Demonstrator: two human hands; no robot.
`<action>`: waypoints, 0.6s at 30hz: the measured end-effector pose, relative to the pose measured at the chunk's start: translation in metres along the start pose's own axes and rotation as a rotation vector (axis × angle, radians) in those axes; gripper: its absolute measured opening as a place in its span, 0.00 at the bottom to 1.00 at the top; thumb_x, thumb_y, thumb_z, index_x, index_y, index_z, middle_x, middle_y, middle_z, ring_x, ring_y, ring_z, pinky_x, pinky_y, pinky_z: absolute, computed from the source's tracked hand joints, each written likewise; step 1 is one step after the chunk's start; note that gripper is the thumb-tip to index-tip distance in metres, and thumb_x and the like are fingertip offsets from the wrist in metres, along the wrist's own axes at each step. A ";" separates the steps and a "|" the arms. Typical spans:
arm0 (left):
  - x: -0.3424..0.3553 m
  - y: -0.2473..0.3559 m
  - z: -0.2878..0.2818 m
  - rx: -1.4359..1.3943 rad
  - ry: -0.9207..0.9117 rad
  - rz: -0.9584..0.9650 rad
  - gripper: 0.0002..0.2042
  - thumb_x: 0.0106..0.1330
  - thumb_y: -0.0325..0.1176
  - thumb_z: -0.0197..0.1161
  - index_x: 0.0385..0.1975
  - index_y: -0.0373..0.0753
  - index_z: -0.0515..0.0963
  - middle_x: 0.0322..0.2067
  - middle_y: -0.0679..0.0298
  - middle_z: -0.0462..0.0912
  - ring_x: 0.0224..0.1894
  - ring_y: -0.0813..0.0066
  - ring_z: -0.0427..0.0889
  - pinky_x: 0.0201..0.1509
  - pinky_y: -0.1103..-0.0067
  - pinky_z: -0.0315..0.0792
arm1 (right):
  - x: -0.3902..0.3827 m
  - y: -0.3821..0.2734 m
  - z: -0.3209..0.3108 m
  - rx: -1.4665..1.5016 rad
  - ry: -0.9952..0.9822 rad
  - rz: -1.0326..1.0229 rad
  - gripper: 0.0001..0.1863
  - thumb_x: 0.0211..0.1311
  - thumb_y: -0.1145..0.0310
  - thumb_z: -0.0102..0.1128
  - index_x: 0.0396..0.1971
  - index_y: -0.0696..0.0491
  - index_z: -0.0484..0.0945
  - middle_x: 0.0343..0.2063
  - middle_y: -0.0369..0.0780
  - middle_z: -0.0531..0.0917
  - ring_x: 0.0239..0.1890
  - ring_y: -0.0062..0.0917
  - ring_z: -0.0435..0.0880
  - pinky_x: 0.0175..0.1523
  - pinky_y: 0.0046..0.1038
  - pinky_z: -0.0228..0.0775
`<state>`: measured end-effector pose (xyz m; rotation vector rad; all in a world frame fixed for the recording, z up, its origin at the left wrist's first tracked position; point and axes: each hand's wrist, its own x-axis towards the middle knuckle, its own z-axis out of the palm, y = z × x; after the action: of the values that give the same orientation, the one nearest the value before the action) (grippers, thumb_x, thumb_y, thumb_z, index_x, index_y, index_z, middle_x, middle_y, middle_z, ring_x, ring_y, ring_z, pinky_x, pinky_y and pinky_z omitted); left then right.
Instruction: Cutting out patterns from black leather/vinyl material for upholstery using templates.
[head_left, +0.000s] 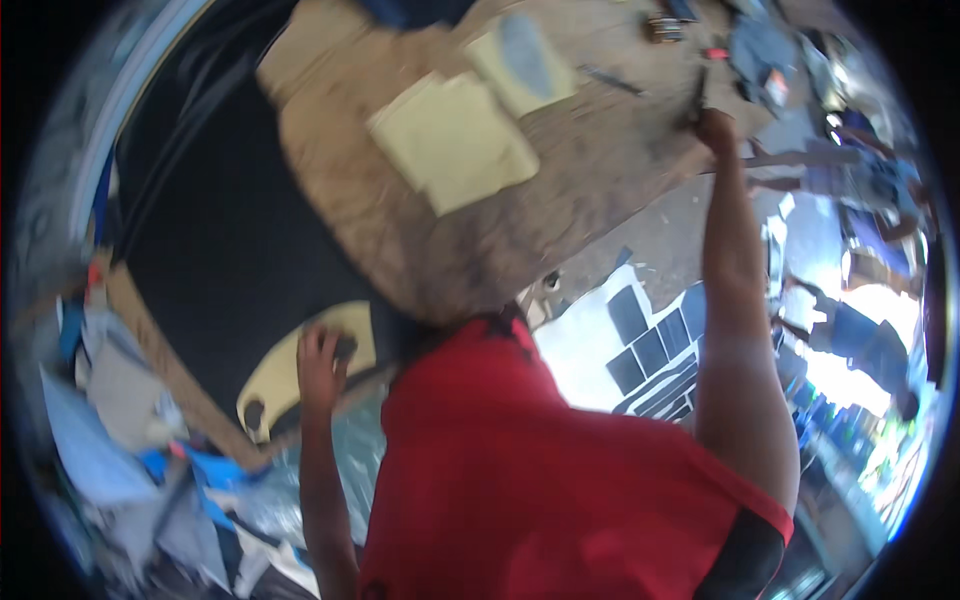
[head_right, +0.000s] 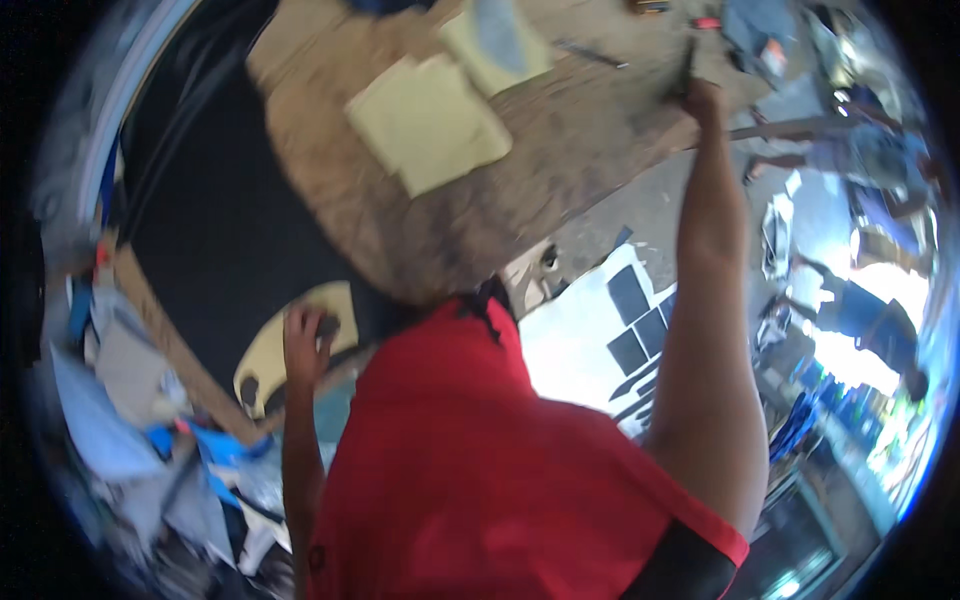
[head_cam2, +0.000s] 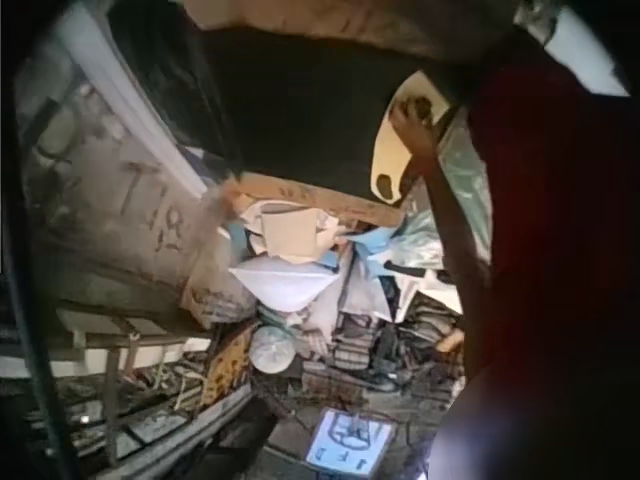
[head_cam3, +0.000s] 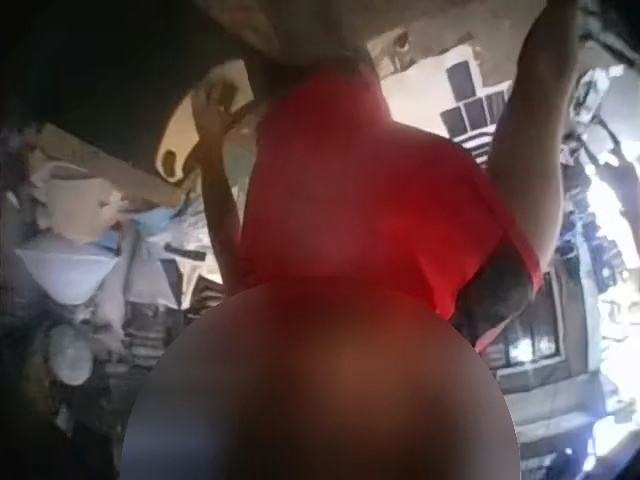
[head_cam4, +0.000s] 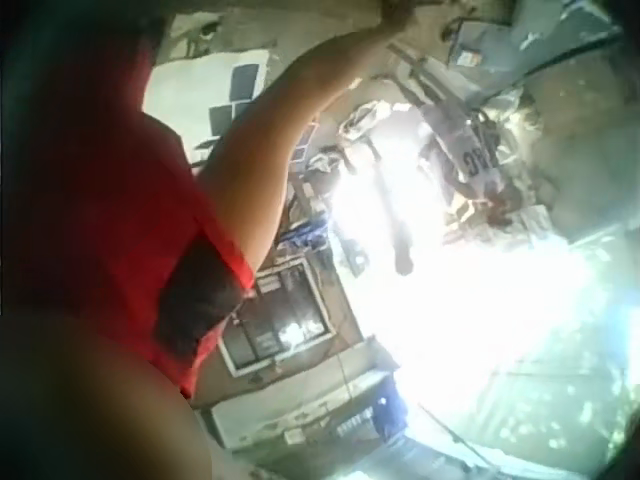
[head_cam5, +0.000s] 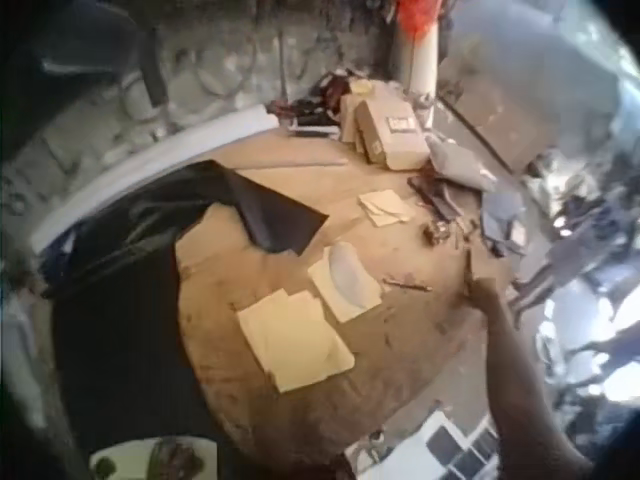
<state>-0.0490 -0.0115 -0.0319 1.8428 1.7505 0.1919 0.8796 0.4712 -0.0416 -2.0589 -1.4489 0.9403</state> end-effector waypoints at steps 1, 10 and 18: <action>0.000 -0.004 0.003 0.031 0.041 0.047 0.28 0.57 0.31 0.69 0.62 0.44 0.76 0.63 0.52 0.71 0.61 0.47 0.73 0.65 0.60 0.70 | 0.007 -0.006 0.036 0.356 -0.237 -0.051 0.13 0.67 0.68 0.64 0.45 0.61 0.83 0.34 0.43 0.87 0.30 0.31 0.85 0.38 0.26 0.81; -0.022 -0.012 -0.036 0.236 -0.074 0.334 0.34 0.56 0.29 0.71 0.67 0.51 0.74 0.72 0.62 0.66 0.71 0.57 0.65 0.76 0.56 0.57 | -0.386 -0.102 0.289 1.805 -1.029 0.084 0.20 0.64 0.77 0.61 0.57 0.55 0.78 0.57 0.47 0.80 0.46 0.26 0.82 0.42 0.20 0.77; -0.021 -0.050 -0.024 0.253 0.072 0.577 0.30 0.60 0.40 0.68 0.67 0.54 0.75 0.72 0.65 0.68 0.69 0.60 0.66 0.70 0.54 0.57 | -0.754 -0.179 0.453 1.387 -0.786 0.397 0.34 0.70 0.77 0.59 0.75 0.50 0.67 0.33 0.41 0.83 0.26 0.17 0.69 0.26 0.16 0.53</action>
<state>-0.1061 -0.0254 -0.0314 2.5233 1.2864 0.2712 0.2661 -0.1840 -0.0140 -0.8797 -0.2409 2.2015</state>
